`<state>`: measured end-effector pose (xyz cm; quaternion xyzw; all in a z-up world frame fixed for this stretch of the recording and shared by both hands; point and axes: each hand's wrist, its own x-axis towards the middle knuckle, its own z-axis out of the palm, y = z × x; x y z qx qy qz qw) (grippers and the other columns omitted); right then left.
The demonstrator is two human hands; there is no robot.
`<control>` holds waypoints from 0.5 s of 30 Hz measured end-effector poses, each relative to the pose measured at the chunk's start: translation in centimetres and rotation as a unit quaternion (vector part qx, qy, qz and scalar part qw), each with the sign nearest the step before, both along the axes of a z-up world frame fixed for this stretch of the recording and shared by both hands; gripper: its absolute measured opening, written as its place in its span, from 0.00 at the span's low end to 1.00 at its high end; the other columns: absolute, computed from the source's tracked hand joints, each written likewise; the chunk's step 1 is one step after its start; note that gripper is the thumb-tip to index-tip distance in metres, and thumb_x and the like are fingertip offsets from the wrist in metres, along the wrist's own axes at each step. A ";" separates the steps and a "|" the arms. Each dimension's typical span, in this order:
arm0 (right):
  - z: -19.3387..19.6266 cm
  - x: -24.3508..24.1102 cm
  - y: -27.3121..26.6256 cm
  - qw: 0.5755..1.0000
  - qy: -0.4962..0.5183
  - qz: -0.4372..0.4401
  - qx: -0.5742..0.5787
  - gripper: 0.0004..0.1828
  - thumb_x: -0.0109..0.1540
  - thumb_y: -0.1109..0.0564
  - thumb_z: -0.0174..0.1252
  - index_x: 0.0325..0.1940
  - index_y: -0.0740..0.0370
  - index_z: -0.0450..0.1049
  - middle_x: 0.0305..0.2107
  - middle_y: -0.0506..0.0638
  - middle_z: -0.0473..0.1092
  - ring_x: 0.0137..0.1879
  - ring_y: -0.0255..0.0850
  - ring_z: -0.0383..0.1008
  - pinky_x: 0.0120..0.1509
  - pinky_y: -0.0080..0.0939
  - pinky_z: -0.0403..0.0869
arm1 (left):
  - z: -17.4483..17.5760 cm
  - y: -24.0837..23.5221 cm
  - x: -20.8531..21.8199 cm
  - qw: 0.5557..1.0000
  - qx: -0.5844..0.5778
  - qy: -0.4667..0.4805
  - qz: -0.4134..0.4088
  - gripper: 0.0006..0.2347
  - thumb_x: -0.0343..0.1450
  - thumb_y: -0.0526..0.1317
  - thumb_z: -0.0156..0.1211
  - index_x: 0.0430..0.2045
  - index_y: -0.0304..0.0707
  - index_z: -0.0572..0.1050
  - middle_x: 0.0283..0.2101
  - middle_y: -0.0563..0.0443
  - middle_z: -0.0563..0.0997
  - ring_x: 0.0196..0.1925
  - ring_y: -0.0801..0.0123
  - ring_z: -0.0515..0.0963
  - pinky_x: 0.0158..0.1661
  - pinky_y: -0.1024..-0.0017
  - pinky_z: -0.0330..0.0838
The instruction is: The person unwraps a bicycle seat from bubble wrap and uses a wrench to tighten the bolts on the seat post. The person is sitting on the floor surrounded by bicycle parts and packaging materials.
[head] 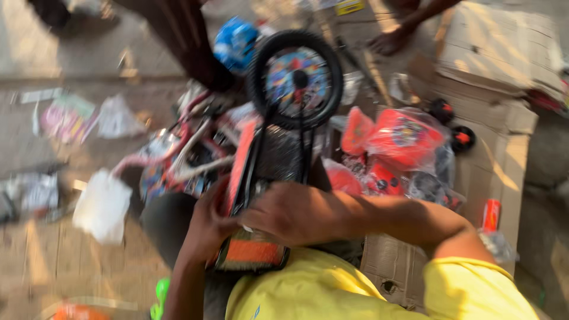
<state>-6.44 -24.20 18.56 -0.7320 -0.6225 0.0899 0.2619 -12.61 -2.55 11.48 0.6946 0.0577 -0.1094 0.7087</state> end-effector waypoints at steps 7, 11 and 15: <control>-1.0 9.4 0.1 0.976 0.085 -0.152 0.129 0.15 0.63 0.48 0.66 0.40 0.63 0.76 0.30 0.54 0.75 0.34 0.45 0.78 0.38 0.46 0.75 | 0.3 -0.6 -0.2 0.998 -0.058 0.003 0.006 0.40 0.54 0.26 0.68 0.67 0.25 0.63 0.59 0.45 0.77 0.59 0.67 0.75 0.59 0.70 0.68; -4.4 7.1 -4.3 0.950 0.098 -0.270 0.125 0.14 0.62 0.53 0.68 0.33 0.64 0.73 0.24 0.56 0.70 0.31 0.49 0.74 0.36 0.49 0.71 | -0.4 -0.3 -0.9 0.999 -0.034 0.017 0.025 0.41 0.53 0.26 0.70 0.67 0.25 0.62 0.58 0.46 0.78 0.58 0.68 0.77 0.59 0.69 0.70; -6.2 0.7 -6.1 0.927 0.006 -0.335 0.167 0.08 0.64 0.57 0.66 0.39 0.63 0.75 0.28 0.56 0.71 0.34 0.53 0.75 0.39 0.48 0.72 | -1.1 -0.1 -1.1 0.999 -0.024 0.013 0.028 0.41 0.53 0.28 0.71 0.66 0.23 0.64 0.59 0.45 0.78 0.60 0.67 0.76 0.63 0.69 0.67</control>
